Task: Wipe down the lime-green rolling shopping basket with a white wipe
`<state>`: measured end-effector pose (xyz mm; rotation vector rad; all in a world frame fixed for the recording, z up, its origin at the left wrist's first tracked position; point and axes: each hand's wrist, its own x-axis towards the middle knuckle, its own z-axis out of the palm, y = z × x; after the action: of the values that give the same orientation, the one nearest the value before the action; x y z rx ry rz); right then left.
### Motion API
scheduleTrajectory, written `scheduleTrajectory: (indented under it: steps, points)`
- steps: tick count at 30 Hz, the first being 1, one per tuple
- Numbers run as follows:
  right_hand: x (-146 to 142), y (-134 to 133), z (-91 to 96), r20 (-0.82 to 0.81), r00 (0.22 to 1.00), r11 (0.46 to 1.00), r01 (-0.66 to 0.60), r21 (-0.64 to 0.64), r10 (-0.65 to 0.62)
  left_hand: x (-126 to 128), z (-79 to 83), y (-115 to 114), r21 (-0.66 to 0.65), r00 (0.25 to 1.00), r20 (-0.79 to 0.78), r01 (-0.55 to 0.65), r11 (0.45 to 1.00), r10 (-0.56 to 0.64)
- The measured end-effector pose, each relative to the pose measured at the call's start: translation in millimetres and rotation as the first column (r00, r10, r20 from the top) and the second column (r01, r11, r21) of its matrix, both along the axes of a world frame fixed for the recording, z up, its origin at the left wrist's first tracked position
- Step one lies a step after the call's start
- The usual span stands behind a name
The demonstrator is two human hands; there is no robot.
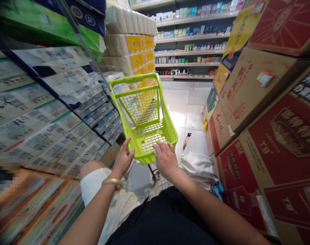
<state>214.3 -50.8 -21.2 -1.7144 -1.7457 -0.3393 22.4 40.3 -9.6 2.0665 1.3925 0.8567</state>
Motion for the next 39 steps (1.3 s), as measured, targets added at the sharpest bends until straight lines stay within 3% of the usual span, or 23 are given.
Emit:
scheduleTrajectory:
  steps: [3,10,14,22,26,32,37,39]
  points:
    - [-11,3,-1.0,-0.002,0.999,0.999,0.039,0.001,-0.039,3,-1.2,-2,0.019,1.000,-0.001,0.001,1.000,-0.001]
    - [-56,10,2.5,0.026,0.996,0.995,-0.087,-0.050,0.089,2,-2.6,-1,0.029,1.000,0.002,-0.016,0.999,0.016]
    - [-38,7,4.2,0.017,0.993,0.991,-0.115,-0.069,0.116,-1,-0.9,0,0.007,1.000,-0.008,-0.015,1.000,0.015]
    - [30,0,1.6,0.000,0.997,0.995,0.083,-0.058,-0.083,1,-0.5,0,-0.027,1.000,-0.006,-0.012,1.000,0.012]
    - [21,3,-0.6,-0.002,0.993,0.992,0.118,-0.037,-0.118,2,-3.4,0,0.016,1.000,0.000,-0.025,1.000,0.026]
    - [-30,7,0.0,0.019,0.999,0.998,-0.035,-0.056,0.036,1,-8.1,3,0.039,0.999,0.008,-0.031,0.999,0.031]
    - [-9,5,1.4,0.006,1.000,0.999,-0.024,-0.038,0.024,-2,-8.8,7,0.065,1.000,-0.013,-0.015,0.998,0.016]
    - [6,3,0.9,0.005,1.000,1.000,0.025,-0.019,-0.025,-1,-6.0,4,0.137,0.995,-0.061,-0.064,0.989,0.073]
